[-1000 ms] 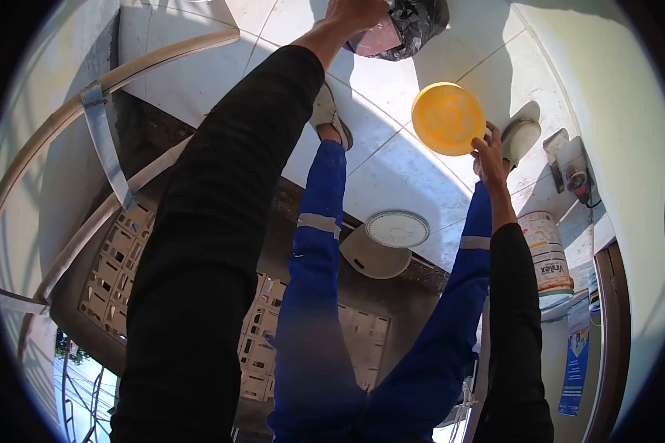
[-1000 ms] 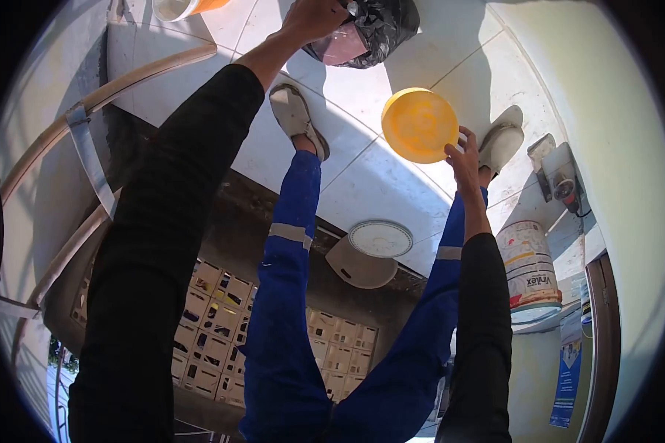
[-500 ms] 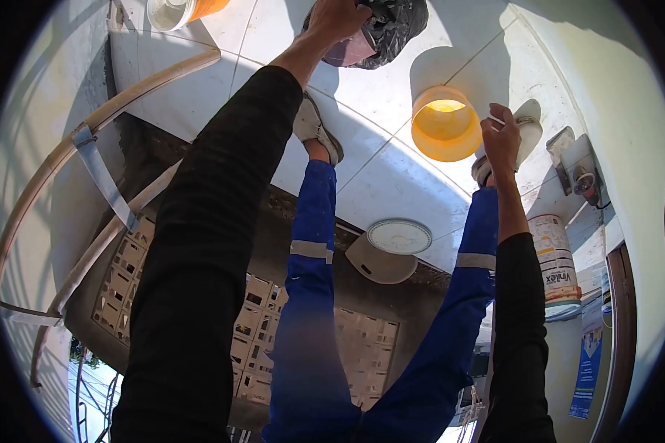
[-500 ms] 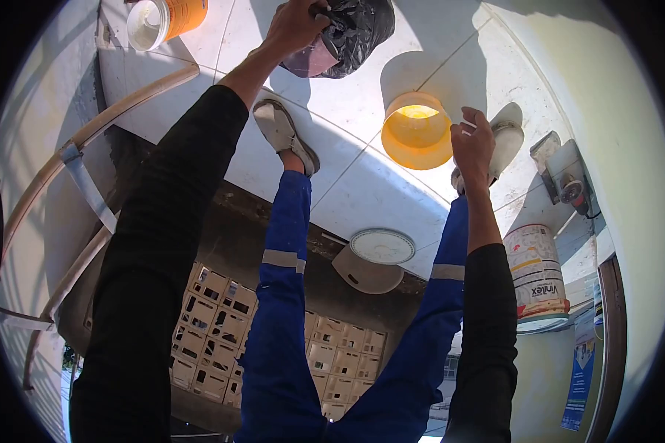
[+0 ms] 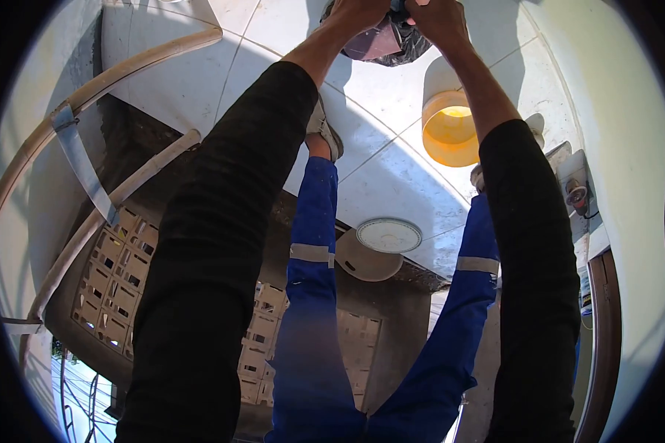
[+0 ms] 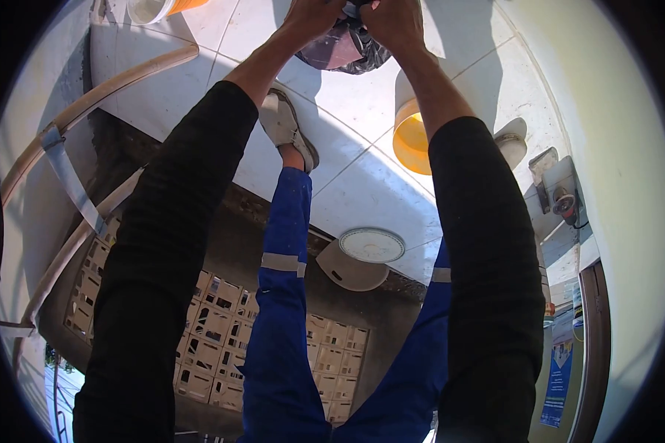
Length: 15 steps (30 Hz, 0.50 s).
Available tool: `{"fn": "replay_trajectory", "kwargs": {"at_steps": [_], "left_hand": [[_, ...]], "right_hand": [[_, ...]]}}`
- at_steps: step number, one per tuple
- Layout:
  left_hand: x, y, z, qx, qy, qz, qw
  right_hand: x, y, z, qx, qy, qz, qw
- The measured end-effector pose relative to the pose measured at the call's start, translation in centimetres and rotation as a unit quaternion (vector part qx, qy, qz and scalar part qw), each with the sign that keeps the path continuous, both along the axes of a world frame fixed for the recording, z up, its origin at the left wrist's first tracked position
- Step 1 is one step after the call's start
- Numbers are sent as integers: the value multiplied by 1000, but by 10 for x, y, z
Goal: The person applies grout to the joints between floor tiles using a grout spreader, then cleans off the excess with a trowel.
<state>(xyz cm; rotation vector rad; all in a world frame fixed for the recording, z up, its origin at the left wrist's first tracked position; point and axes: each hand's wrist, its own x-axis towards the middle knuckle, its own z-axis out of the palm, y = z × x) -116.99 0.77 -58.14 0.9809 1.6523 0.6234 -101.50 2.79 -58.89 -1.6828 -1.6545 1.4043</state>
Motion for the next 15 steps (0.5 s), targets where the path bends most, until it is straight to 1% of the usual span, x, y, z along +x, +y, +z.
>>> {"fn": "replay_trajectory", "kwargs": {"at_steps": [1, 2, 3, 4, 5, 6, 7, 8, 9, 10, 11, 13, 14, 15], "left_hand": [[-3, -1, 0, -20, -20, 5, 1000], [-7, 0, -1, -20, -22, 12, 999], [-9, 0, -2, -1, -10, -24, 1000], [-11, -1, -5, 18, 3, -61, 998], [-11, -2, -8, 18, 1, -56, 998], [-12, -3, -11, 53, -2, -53, 997], [-13, -5, -16, 88, -4, -49, 995], [-13, -5, -18, 85, -5, -46, 995], [-14, -3, -21, 91, 21, -53, 994], [-14, -2, -21, 96, 47, -60, 992], [-14, -1, -21, 94, 45, -58, 993], [-15, 0, -18, 104, 64, -113, 986], [-15, 1, -16, 104, 62, -111, 986], [-15, 2, -14, 76, 63, -107, 989]], "right_hand": [[-4, 1, 6, -72, 15, -18, 997], [-4, -2, -8, -61, 23, -33, 997], [-1, -3, -21, -61, 22, -27, 998], [-2, -4, -23, 12, 34, -3, 999], [-3, -4, -26, 86, 47, 21, 995], [1, -5, -27, 33, 32, 22, 999], [-3, -3, -10, 31, 31, 26, 999], [-5, -1, 2, 4, 6, 27, 1000], [-9, -1, 10, -23, -19, 27, 999], [-8, -1, 4, 56, -22, 60, 996], [-4, 0, 0, 55, -24, 62, 996], [3, 5, -4, 30, -11, 99, 995], [5, 5, -4, 29, -13, 100, 994], [7, 4, -4, 29, -8, 100, 995]]}}
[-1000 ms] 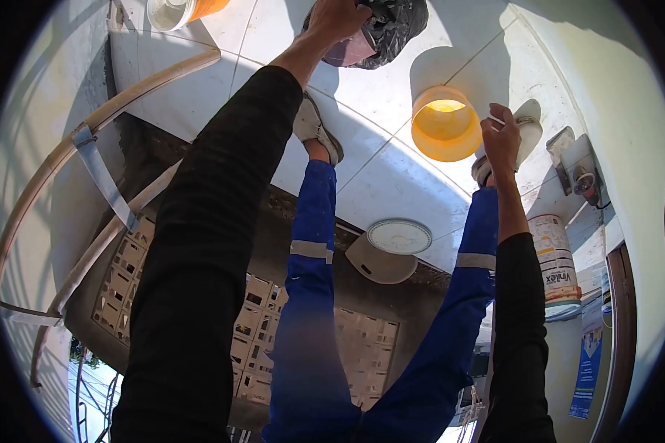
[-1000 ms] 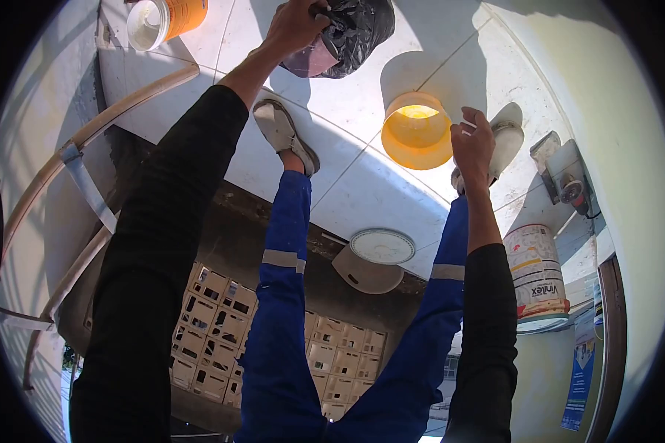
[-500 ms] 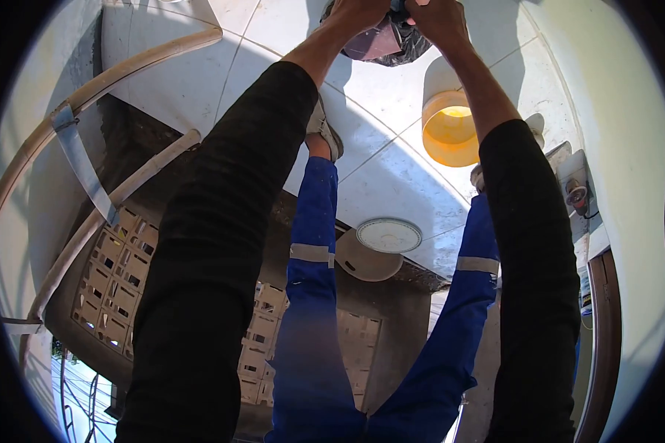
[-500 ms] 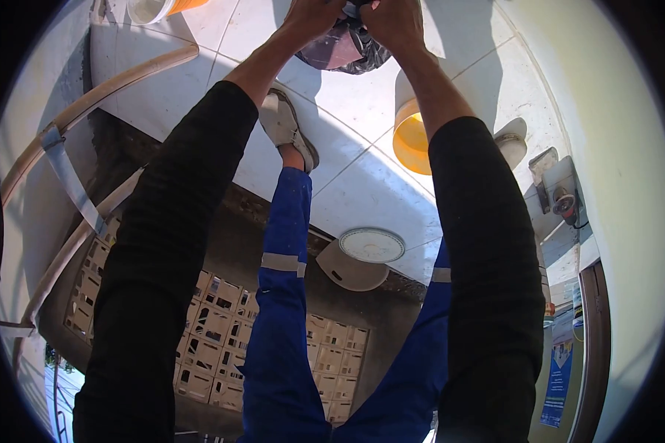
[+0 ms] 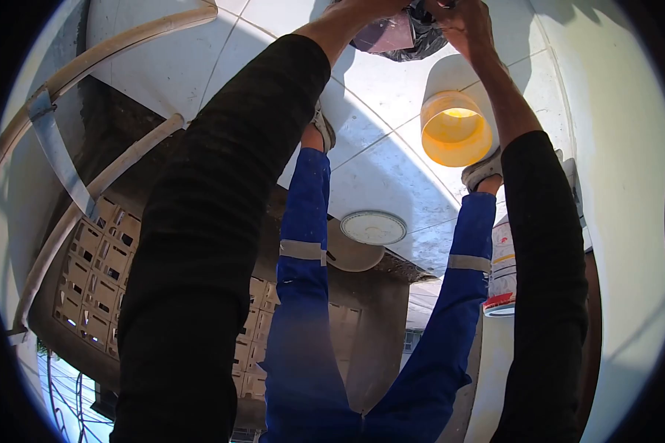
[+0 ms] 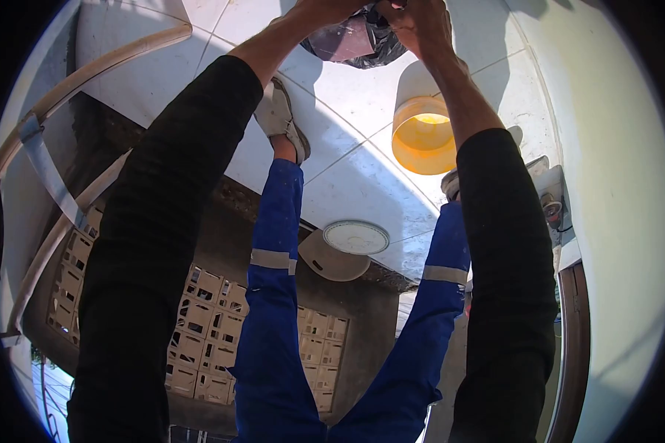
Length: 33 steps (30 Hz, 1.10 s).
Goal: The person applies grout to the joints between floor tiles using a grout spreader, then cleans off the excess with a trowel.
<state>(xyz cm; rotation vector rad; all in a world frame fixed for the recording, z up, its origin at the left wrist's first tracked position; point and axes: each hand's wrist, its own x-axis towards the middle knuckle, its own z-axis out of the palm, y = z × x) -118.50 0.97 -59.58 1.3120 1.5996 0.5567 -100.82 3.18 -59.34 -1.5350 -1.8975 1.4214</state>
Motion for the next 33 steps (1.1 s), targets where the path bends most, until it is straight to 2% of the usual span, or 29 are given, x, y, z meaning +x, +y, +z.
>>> {"fn": "replay_trajectory", "kwargs": {"at_steps": [1, 2, 3, 4, 5, 6, 7, 8, 10, 12, 17, 19, 20, 22, 26, 28, 29, 31, 32, 33], "left_hand": [[0, 1, 1, -28, 5, 7, 1000], [-4, 0, -28, -27, 5, 6, 1000], [-12, -3, -80, 180, 96, -85, 975], [-17, -2, -109, 376, 182, -173, 892], [-9, 1, -74, 378, 182, -174, 891], [3, 1, -35, 93, 83, -19, 992], [9, 8, -3, -201, -24, 139, 969], [-5, 12, -33, -181, -79, 85, 977], [5, -12, -38, 2, -19, 82, 996], [5, -9, -17, -16, 0, 68, 998], [-1, 0, 3, -48, 0, 82, 995], [-1, 2, -5, -51, -26, 117, 991], [1, 2, -9, -49, -25, 118, 992], [3, -1, -12, -59, -4, 158, 986], [10, -4, -5, -29, 4, 158, 987], [8, -7, -5, 19, 12, 97, 995], [7, -7, -5, 20, 11, 98, 995], [2, -8, -3, -9, -28, 98, 995], [0, -8, -2, -6, -27, 98, 995], [-1, -7, 0, -9, -27, 82, 996]], "right_hand": [[1, 0, -1, -1, 7, 0, 1000], [2, 0, -3, 0, 7, -1, 1000], [3, 1, -5, -40, 2, -10, 999], [3, 1, -7, -79, -2, -19, 997], [7, -1, -17, -77, -2, -21, 997], [9, -1, -25, -95, 21, -24, 995], [11, 1, -33, -110, 48, -28, 992], [8, 0, -30, -104, 60, -29, 992], [-5, -7, -10, -27, -46, -22, 998], [-11, -7, -5, -17, -4, -19, 1000], [-12, 3, -9, -42, -25, -54, 997], [-9, 5, -17, -148, 49, -33, 987], [-8, 6, -21, -146, 50, -33, 988], [-6, 4, -25, -208, 142, -28, 967], [-5, 11, -15, -173, 65, 27, 982], [-9, 8, 2, -93, -66, 65, 991], [-6, 8, -4, -92, -66, 66, 991], [-3, 7, -11, -108, 33, 44, 993], [-2, 7, -11, -105, 34, 45, 993], [0, 5, -11, -168, 95, 19, 981]]}}
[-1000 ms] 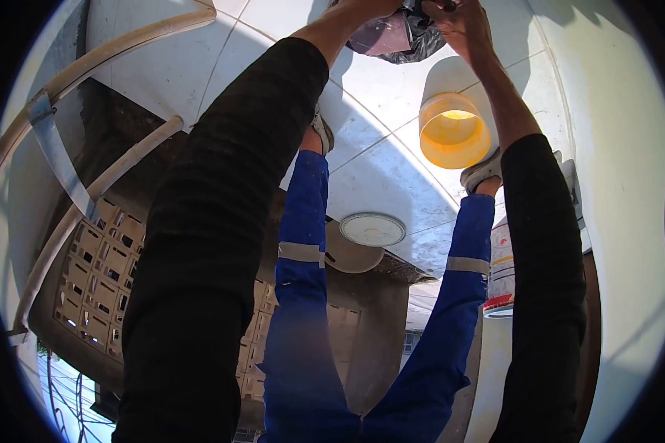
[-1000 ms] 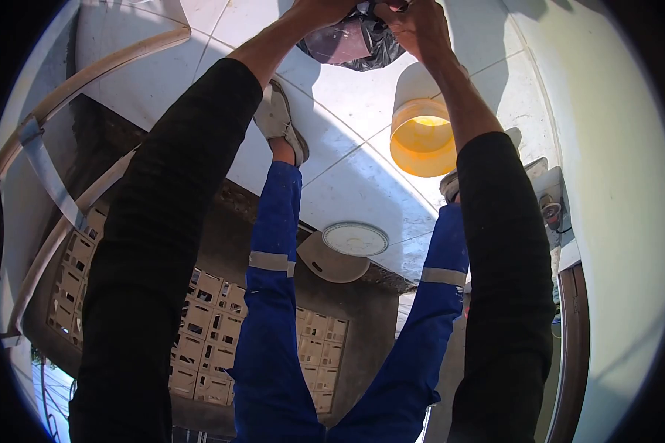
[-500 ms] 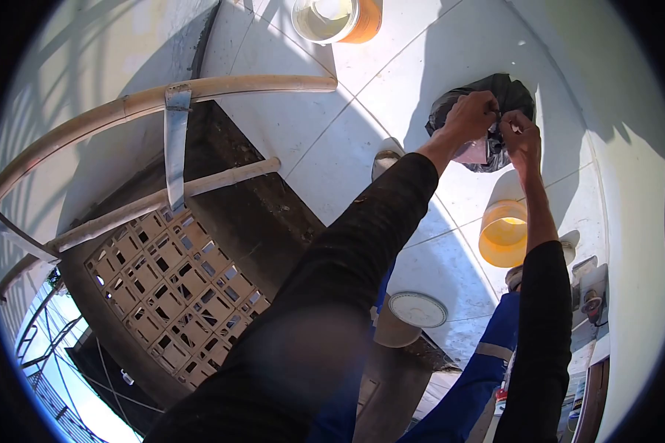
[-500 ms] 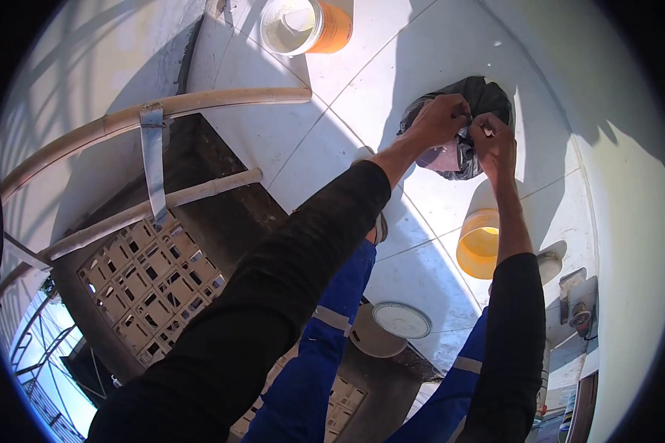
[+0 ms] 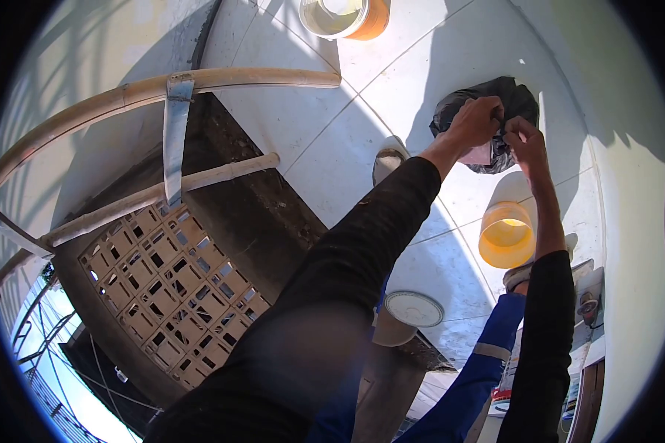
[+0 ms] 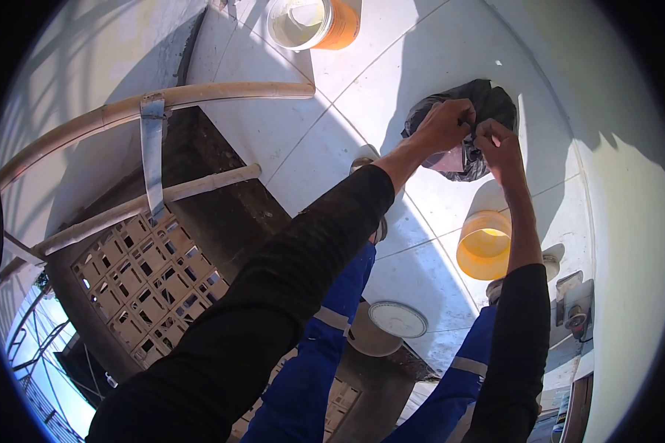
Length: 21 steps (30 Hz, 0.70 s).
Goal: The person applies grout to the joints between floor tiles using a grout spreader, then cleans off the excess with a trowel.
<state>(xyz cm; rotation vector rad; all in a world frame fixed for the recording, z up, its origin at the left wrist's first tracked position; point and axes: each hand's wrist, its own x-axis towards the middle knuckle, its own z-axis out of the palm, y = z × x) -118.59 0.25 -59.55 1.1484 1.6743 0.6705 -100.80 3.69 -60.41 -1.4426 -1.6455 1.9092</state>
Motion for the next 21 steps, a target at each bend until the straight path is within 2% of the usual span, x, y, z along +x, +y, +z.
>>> {"fn": "replay_trajectory", "kwargs": {"at_steps": [1, 2, 4, 5, 7, 8, 10, 11, 13, 14, 16, 17, 19, 20, 21], "left_hand": [[-2, 0, 3, -3, 1, -16, 1000], [-3, 1, 4, 1, 3, -16, 1000], [-4, 1, 8, -17, 1, -23, 1000], [-6, 0, 8, -14, 3, -22, 1000], [-4, -5, 12, 22, 24, -30, 999], [-2, -8, 14, 24, 23, -29, 999], [1, -14, 12, 23, 4, -8, 1000], [3, -16, 8, 25, 3, -6, 1000], [9, -18, 5, 91, -14, 90, 992], [12, -18, 6, 91, -15, 91, 992], [18, -19, 3, 49, 18, 140, 989], [21, -19, 0, 48, 19, 139, 989], [27, -15, -4, -11, 16, 238, 971], [28, -13, -4, -29, 14, 272, 962], [27, -14, -5, -21, 24, 241, 970]], "right_hand": [[1, -1, 4, -67, 56, -29, 996], [0, 0, 13, -64, 59, -29, 996], [1, 7, 27, -164, 24, -39, 985], [1, 8, 20, -161, 26, -38, 986], [-1, 7, 17, 21, 0, 42, 999], [-2, 9, 21, 23, -1, 44, 999], [-3, 8, 29, 61, -96, 80, 990], [-4, 9, 27, 63, -97, 82, 990], [-9, 9, 28, 50, -10, 44, 998], [-8, 10, 29, 50, -11, 45, 998], [-7, 10, 29, -59, 27, 16, 998], [-6, 8, 28, -60, 28, 15, 998], [-1, 8, 24, -158, 47, 15, 986], [-2, 7, 19, -158, 48, 16, 986], [-3, 4, 15, -50, 39, 8, 998]]}}
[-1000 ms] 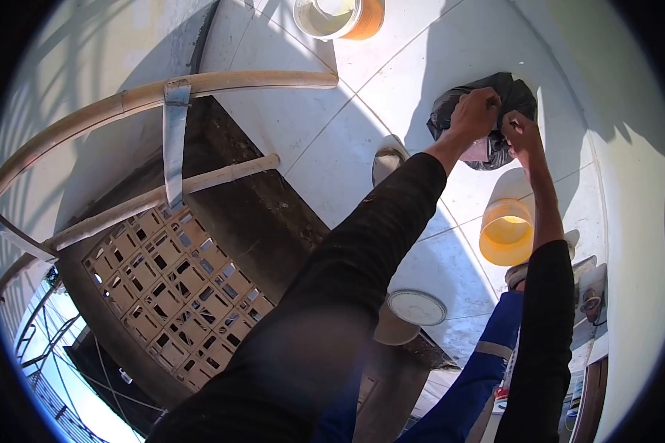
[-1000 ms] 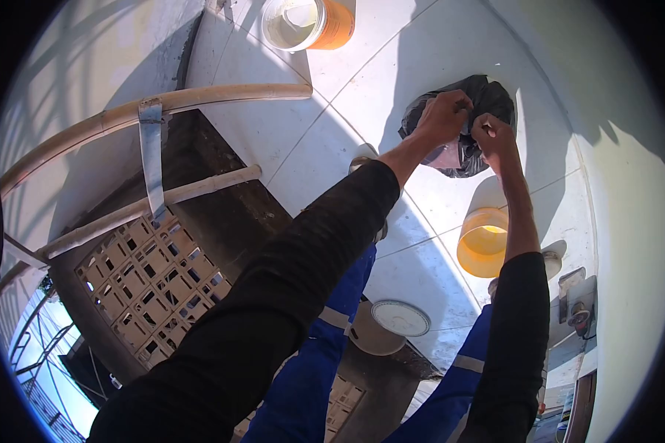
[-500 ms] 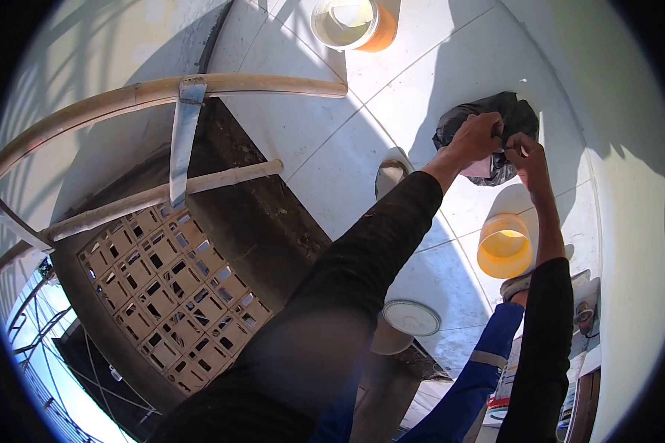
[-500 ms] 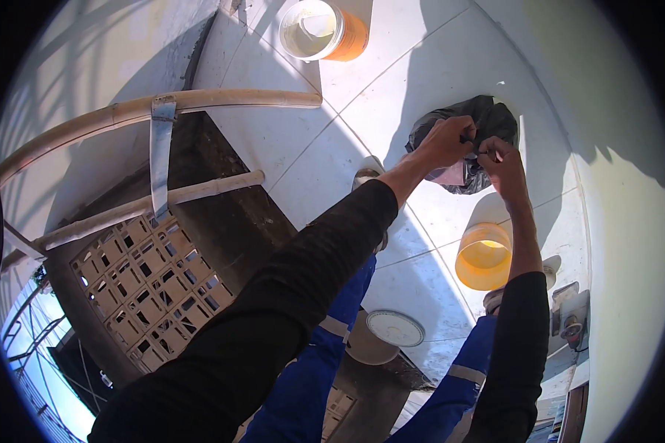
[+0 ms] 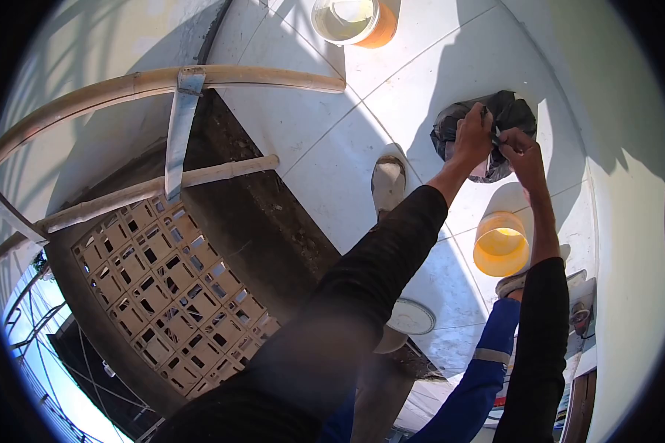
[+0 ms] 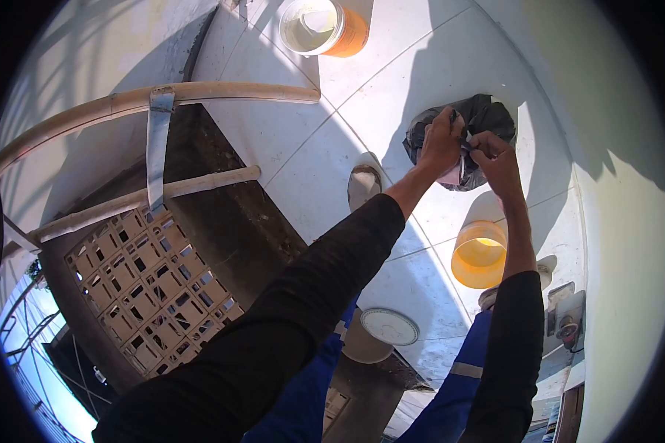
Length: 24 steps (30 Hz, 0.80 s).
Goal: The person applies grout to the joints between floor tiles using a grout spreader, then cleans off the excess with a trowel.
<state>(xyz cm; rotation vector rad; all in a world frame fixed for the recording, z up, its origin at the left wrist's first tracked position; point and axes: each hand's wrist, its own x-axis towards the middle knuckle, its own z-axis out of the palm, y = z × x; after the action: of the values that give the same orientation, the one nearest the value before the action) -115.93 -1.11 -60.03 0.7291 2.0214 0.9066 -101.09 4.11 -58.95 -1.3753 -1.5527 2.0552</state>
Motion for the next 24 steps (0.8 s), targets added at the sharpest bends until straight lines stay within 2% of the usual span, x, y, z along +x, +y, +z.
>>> {"fn": "replay_trajectory", "kwargs": {"at_steps": [1, 2, 3, 4, 5, 6, 8, 11, 12, 14, 17, 21, 24], "left_hand": [[-2, -1, 3, 4, 11, -31, 999], [-3, -2, 11, 2, 12, -30, 999], [-3, -2, 19, 22, 0, -61, 998], [-1, -2, 20, 43, -12, -94, 995], [-1, -4, 22, 43, -12, -96, 994], [-1, -5, 24, 36, -15, -123, 992], [2, -5, 27, 29, -17, -150, 988], [8, -4, 35, 36, -29, -166, 985], [12, -2, 38, 37, 1, -176, 984], [21, -2, 38, 40, 30, -184, 982], [38, -2, 37, 87, 52, -199, 975], [59, -1, 44, 81, -23, -260, 962], [80, -4, 42, 135, -38, -293, 946]], "right_hand": [[-1, -3, -3, 108, -8, -11, 994], [-5, -2, 3, 105, -7, -10, 994], [-7, 2, 11, 231, -87, 36, 968], [-6, 5, 12, 353, -167, 78, 918], [-2, 8, 2, 347, -246, 149, 893], [0, 11, -1, 347, -246, 148, 893], [2, 17, 3, 348, -319, 227, 852], [11, 22, 18, 333, -344, 229, 848], [19, 20, 21, 333, -344, 228, 848], [46, 16, 21, 310, -333, 137, 880], [74, 2, 34, 265, -350, 137, 888], [111, -33, 40, 250, -382, 68, 887], [135, -54, 42, 244, -419, 24, 874]]}}
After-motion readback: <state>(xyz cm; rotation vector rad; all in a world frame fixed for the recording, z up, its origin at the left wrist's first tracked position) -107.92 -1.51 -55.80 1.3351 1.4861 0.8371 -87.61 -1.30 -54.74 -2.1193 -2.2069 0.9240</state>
